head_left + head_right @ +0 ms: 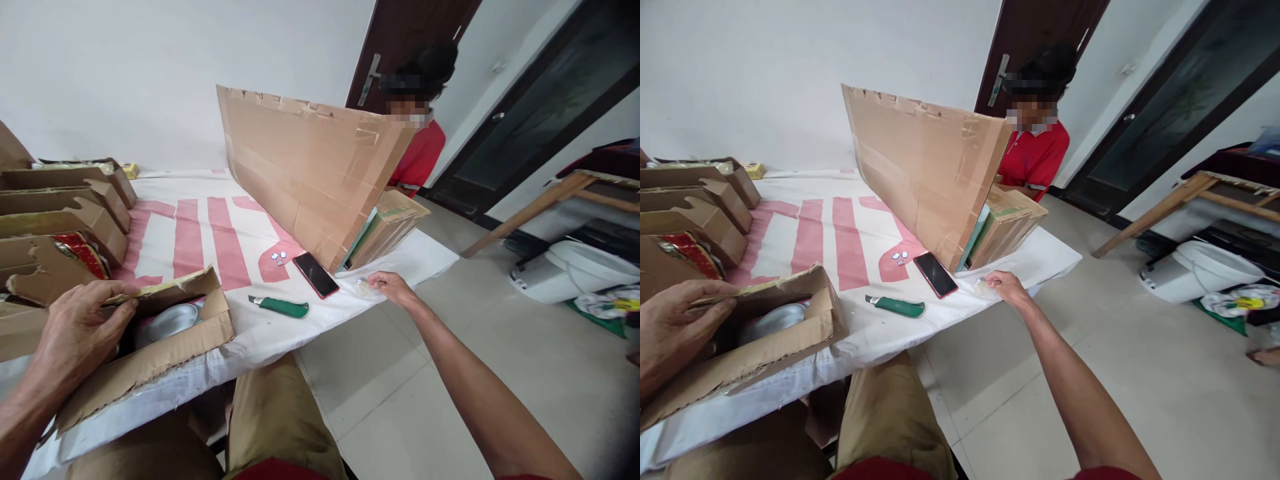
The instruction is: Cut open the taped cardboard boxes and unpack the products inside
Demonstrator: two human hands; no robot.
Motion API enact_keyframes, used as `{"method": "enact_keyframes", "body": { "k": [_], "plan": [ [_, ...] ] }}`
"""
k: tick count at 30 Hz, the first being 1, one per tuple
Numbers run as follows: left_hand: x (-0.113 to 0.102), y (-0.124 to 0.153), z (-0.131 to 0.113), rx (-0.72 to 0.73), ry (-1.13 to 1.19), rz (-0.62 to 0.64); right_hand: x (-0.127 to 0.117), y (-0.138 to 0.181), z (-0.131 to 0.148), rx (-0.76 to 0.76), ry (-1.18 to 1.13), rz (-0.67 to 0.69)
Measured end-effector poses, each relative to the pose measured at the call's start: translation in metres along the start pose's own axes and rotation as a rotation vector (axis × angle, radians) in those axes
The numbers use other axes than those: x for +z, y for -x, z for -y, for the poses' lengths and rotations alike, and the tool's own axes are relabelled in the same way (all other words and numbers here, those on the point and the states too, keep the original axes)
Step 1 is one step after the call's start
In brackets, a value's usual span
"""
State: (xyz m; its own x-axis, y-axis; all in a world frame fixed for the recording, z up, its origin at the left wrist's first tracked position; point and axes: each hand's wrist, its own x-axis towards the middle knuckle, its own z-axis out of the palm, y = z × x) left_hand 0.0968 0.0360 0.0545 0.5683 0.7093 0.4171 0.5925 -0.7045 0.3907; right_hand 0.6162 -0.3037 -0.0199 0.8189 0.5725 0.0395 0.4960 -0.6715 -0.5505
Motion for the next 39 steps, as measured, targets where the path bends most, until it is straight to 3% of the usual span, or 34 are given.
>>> {"method": "enact_keyframes", "body": {
  "k": [4,6,12,16,18,22,24,27,29,32,35,39],
  "plan": [
    [0.001,0.002,-0.006,0.075,-0.109,-0.076,-0.001,0.007,0.034,-0.073,-0.028,-0.108],
    [0.0,0.002,-0.013,0.087,-0.174,-0.032,0.003,0.003,0.058,-0.147,-0.056,-0.121],
    [0.005,-0.003,-0.018,0.091,-0.221,-0.067,0.022,-0.031,0.116,-0.296,-0.149,0.025],
    [0.008,-0.002,-0.018,0.137,-0.194,-0.094,0.022,-0.008,0.151,-0.325,-0.209,0.078],
    [0.01,-0.004,-0.018,0.156,-0.166,-0.102,0.027,0.017,0.186,-0.461,-0.249,0.099],
    [0.013,-0.01,-0.019,0.141,-0.148,-0.113,0.054,0.062,0.285,-0.952,-0.277,0.13],
    [0.013,-0.012,-0.019,0.133,-0.147,-0.109,0.073,0.07,0.333,-1.129,-0.222,0.151],
    [0.014,-0.014,-0.018,0.13,-0.14,-0.105,0.101,0.066,0.382,-1.253,-0.126,0.192],
    [0.015,-0.015,-0.016,0.134,-0.129,-0.12,0.115,0.058,0.398,-1.249,-0.12,0.283],
    [0.018,-0.015,-0.013,0.156,-0.114,-0.16,0.125,0.048,0.403,-1.101,-0.224,0.422],
    [0.021,-0.014,-0.01,0.18,-0.114,-0.19,0.122,0.046,0.4,-0.979,-0.28,0.433],
    [0.023,-0.012,-0.009,0.198,-0.116,-0.194,0.111,0.047,0.404,-0.959,-0.254,0.604]
  ]
}}
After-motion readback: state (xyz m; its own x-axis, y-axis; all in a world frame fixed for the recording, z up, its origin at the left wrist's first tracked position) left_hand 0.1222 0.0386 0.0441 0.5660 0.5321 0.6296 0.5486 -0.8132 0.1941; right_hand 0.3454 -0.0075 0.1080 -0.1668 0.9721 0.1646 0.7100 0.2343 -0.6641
